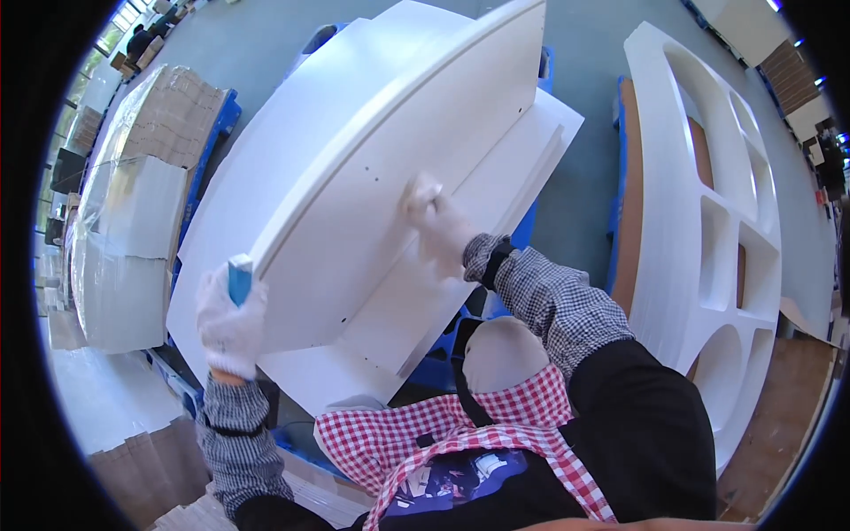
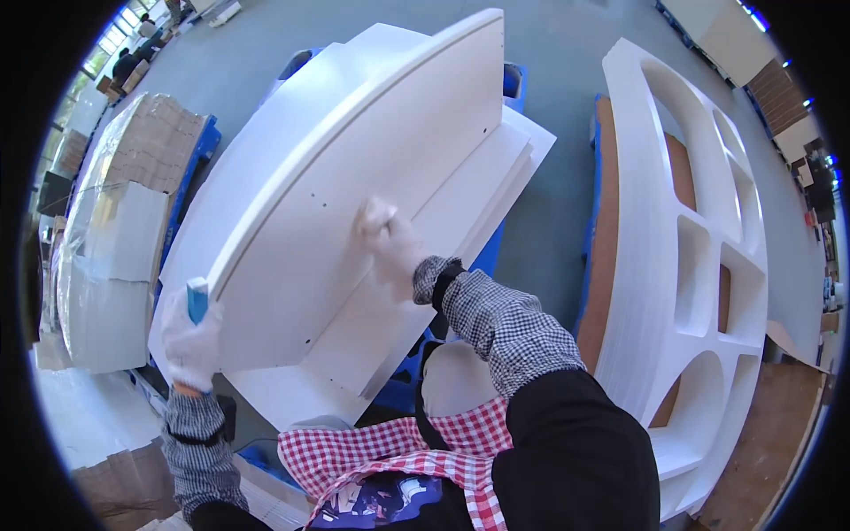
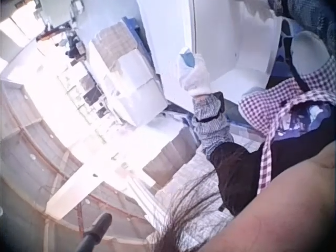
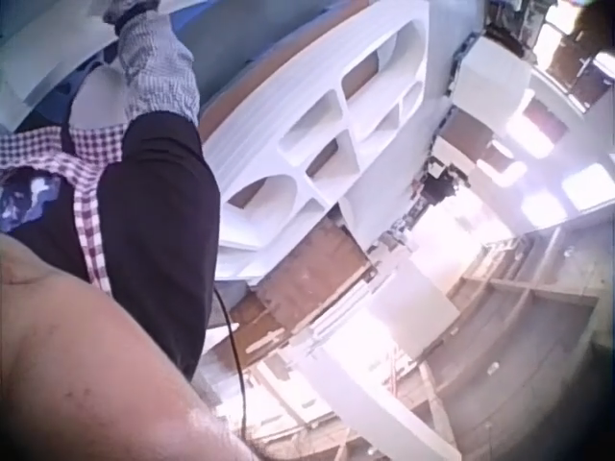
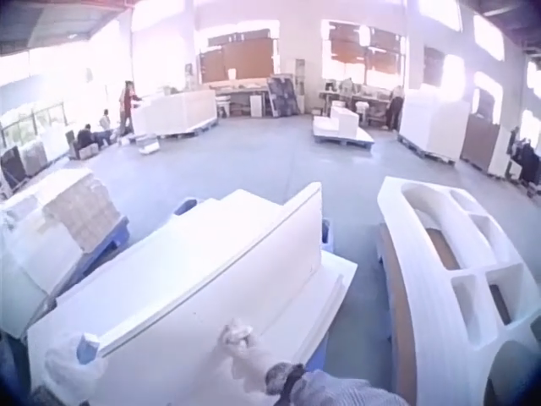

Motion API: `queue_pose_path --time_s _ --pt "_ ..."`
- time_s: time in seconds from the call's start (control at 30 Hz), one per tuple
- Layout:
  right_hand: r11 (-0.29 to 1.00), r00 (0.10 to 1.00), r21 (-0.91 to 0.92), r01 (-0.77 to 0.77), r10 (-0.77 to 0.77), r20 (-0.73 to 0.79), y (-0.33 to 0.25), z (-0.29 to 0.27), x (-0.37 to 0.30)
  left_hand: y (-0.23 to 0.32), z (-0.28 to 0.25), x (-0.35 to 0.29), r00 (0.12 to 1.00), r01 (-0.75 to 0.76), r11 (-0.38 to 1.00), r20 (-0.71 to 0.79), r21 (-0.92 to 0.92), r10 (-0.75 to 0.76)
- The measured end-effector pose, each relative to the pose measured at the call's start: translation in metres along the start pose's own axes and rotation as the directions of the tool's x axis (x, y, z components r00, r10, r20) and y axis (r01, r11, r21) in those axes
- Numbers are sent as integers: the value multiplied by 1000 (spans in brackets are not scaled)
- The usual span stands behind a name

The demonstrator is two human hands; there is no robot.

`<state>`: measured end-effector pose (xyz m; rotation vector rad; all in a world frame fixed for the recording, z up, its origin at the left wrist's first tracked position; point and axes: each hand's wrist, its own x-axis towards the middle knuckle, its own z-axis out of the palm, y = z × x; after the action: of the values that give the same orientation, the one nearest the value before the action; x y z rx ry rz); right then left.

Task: Cleaning and wiping white furniture panels using a cloth and a blue cleaning block in a factory setting.

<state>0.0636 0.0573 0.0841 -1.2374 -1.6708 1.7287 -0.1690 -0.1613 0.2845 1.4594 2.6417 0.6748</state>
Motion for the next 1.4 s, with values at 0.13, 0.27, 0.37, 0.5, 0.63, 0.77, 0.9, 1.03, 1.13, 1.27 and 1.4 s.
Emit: queue_pose_path --time_s 0.13,0.27,0.37,0.5,0.63,0.77,0.9,1.03,1.13,1.27,1.4 --pt "949 984 306 78 -24 -175 -76 -17 -40 21 -13 -50 996 -88 995 14 45 87" --pt "804 969 549 231 -139 -203 -110 -59 -68 35 -14 -85 993 -117 992 31 -46 118" --pt "774 981 615 148 -39 -188 -118 -88 -74 48 -9 -105 980 -197 980 30 10 197" --pt "822 971 567 49 94 -219 -129 -108 -85 55 -7 -128 960 -272 962 77 38 269" --pt "882 944 466 -64 206 -259 -136 -120 -107 65 -3 -139 911 -353 933 202 -75 360" --pt "865 870 469 -176 360 -337 -120 -126 -125 71 9 -160 876 -366 924 296 -109 381" --pt "870 847 454 -192 381 -370 -78 -141 -129 71 42 -171 841 -436 895 311 -94 442" --pt "849 860 512 -130 353 -368 -2 -148 -109 53 74 -179 844 -440 896 310 -68 438" --pt "787 851 612 -73 369 -373 47 -151 -90 40 106 -174 864 -355 930 344 -100 367" --pt "784 854 620 -25 339 -394 108 -137 -67 16 153 -171 841 -244 965 476 -93 258" --pt "940 847 337 -60 226 -481 121 -129 -54 6 174 -175 823 -194 981 541 -18 173"
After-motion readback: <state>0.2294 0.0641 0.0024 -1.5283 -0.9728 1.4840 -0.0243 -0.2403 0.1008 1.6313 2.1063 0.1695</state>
